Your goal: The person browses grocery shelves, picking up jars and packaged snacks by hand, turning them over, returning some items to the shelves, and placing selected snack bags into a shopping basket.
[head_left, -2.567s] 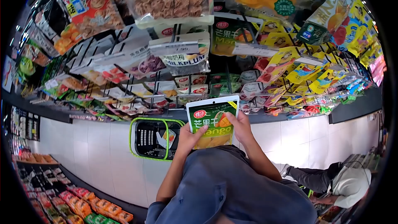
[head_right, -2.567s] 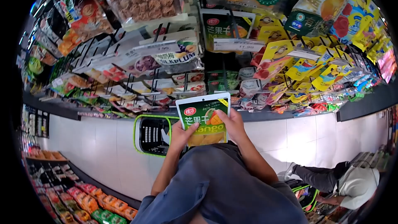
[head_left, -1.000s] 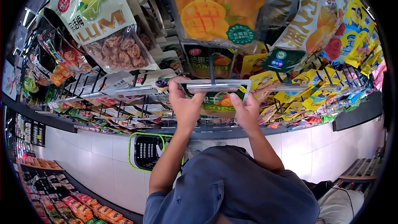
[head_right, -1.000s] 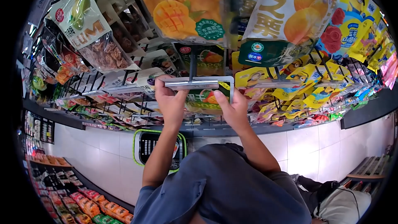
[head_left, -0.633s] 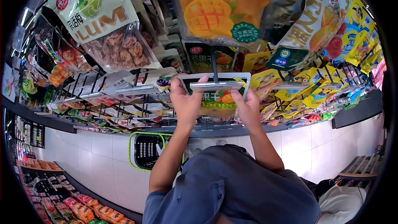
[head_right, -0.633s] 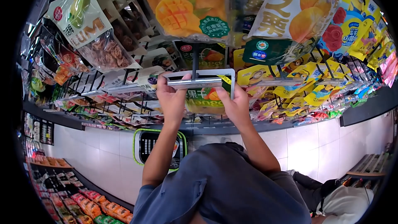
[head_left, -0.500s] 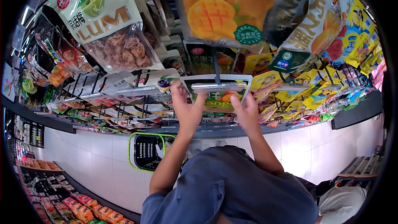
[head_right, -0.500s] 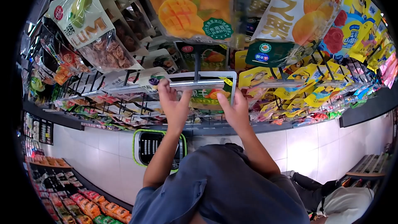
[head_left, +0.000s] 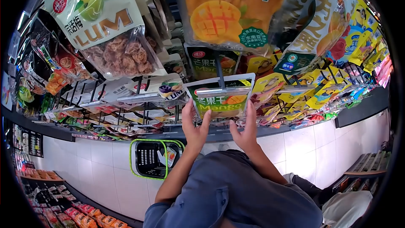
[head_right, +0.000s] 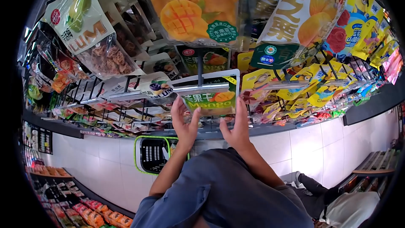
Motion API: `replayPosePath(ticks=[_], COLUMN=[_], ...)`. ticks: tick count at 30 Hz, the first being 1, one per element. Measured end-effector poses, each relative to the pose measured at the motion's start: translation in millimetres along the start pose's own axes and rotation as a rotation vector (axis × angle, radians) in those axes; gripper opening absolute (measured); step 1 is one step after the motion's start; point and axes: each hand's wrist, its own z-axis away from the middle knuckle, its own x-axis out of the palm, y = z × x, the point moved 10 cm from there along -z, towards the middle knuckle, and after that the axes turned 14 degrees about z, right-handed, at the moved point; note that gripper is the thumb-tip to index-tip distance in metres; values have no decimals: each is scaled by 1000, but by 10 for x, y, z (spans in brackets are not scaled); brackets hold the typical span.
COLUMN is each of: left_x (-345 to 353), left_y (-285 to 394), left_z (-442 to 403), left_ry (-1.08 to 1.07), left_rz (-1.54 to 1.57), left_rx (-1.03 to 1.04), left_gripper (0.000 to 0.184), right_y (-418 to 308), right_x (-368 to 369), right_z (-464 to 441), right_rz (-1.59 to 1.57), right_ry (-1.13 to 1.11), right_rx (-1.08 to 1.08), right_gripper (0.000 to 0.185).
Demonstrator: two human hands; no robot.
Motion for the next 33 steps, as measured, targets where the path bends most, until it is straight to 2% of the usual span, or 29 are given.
replayPosePath(ticks=[4, 7, 9, 14, 16, 18, 21, 22, 23, 24, 25, 26, 27, 28, 30, 31, 33], left_x=[-47, -47, -39, -45, -6, -10, -98, -165, -224, -272, -343, -448, -428, -405, -603, -705, -1017], left_y=[70, 76, 100, 114, 216, 269, 267, 311, 297, 292, 361, 330, 123, -89, -268, -624, -1333], left_z=[-80, -110, -135, -175, -188, -161, -1, 73, 192, 320, 383, 509, 682, 849, 1069, 1289, 1861], left_ry=[65, 49, 41, 13, -35, -55, -68, -59, -71, -86, -83, -66, -207, -348, -341, -407, -488], left_rz=[-32, -57, -62, -126, -172, -149, -253, -225, -226, -226, -218, -230, -237, -237, -248, -269, -375], left_rx=[30, 11, 16, 24, 111, 110, 141, 184, 205, 228, 246, 231, 99, -33, -1, -192, -523], left_gripper=[59, 58, 58, 58, 61, 62, 60, 54, 50, 47, 35, 35, 30, 25, 18, 19, 25], right_y=[-60, -98, -77, -73, -69, -69, -163, -184, -265, -282, -240, -199, -188, -153, 69, 190, 625], right_x=[22, 48, 67, 113, 163, 169, 166, 149, 121, 187, 308, 419, 540, 616, 1191, 1326, 1745], right_z=[-57, -74, -97, -121, -95, -69, 12, 59, 114, 206, 329, 452, 558, 663, 1107, 1263, 1776], right_rz=[19, 14, -40, 18, 1, 13, -27, -82, -95, -107, -204, -299, -225, -230, -299, -301, -152], right_ry=[-9, -6, -24, -7, -34, -10, 1, 28, 65, 37, -31, -97, -207, -226, -633, -647, -830], right_rx=[-23, -25, 48, 6, 24, 45, 56, 87, 70, 60, 78, 101, 93, 91, 268, 267, 314], right_gripper=[76, 77, 77, 79, 79, 80, 75, 72, 64, 64, 58, 53, 39, 39, 28, 28, 24])
